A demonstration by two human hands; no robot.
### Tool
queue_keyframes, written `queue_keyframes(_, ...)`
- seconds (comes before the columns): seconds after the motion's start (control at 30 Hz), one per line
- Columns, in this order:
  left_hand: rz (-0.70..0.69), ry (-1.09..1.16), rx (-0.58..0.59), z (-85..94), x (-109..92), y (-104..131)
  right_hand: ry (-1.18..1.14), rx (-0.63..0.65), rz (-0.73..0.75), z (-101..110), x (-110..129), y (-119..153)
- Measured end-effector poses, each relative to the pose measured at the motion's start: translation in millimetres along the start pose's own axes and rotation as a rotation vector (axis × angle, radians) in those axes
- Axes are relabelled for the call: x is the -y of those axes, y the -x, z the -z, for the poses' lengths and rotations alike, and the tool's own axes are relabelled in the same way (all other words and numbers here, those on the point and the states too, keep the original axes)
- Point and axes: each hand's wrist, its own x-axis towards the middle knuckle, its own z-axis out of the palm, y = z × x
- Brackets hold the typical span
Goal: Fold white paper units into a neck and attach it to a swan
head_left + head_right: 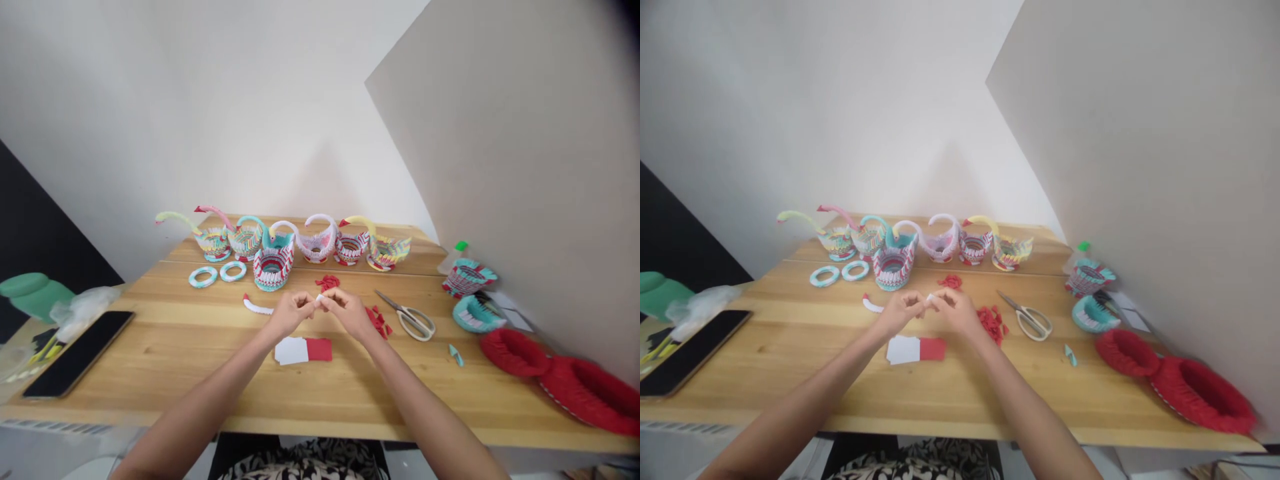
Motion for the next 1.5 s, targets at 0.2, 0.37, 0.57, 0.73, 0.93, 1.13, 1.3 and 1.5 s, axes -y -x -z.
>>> queue_keyframes(0.2,0.005,-0.123,0.062,-6.3,16,-3,0.14,-0.052,0.042,-7,-25,-5)
queue_keyframes(0.37,-0.005,-0.186,0.025,-10.0,33,1,0.216,-0.057,0.067,-11,-34,5)
queue_keyframes(0.57,-0.065,-0.391,0.029,-10.0,33,6,0.286,-0.039,0.123,-14,-37,14)
queue_keyframes(0.73,-0.081,-0.377,0.059,-11.8,36,7,0.328,-0.052,0.15,-16,-38,15)
queue_keyframes(0.93,-0.022,-0.235,-0.016,-9.2,33,7,-0.024,0.021,-0.04,-17,-37,13)
queue_keyframes(1.13,-0.009,-0.121,-0.105,-5.6,29,7,-0.168,-0.043,-0.15,-17,-41,9)
queue_keyframes(1.3,-0.065,-0.068,-0.065,-3.5,29,7,-0.115,-0.059,-0.098,-17,-46,10)
queue_keyframes(1.5,-0.035,-0.01,-0.052,-3.8,27,5,-0.125,-0.045,-0.068,-17,-45,10)
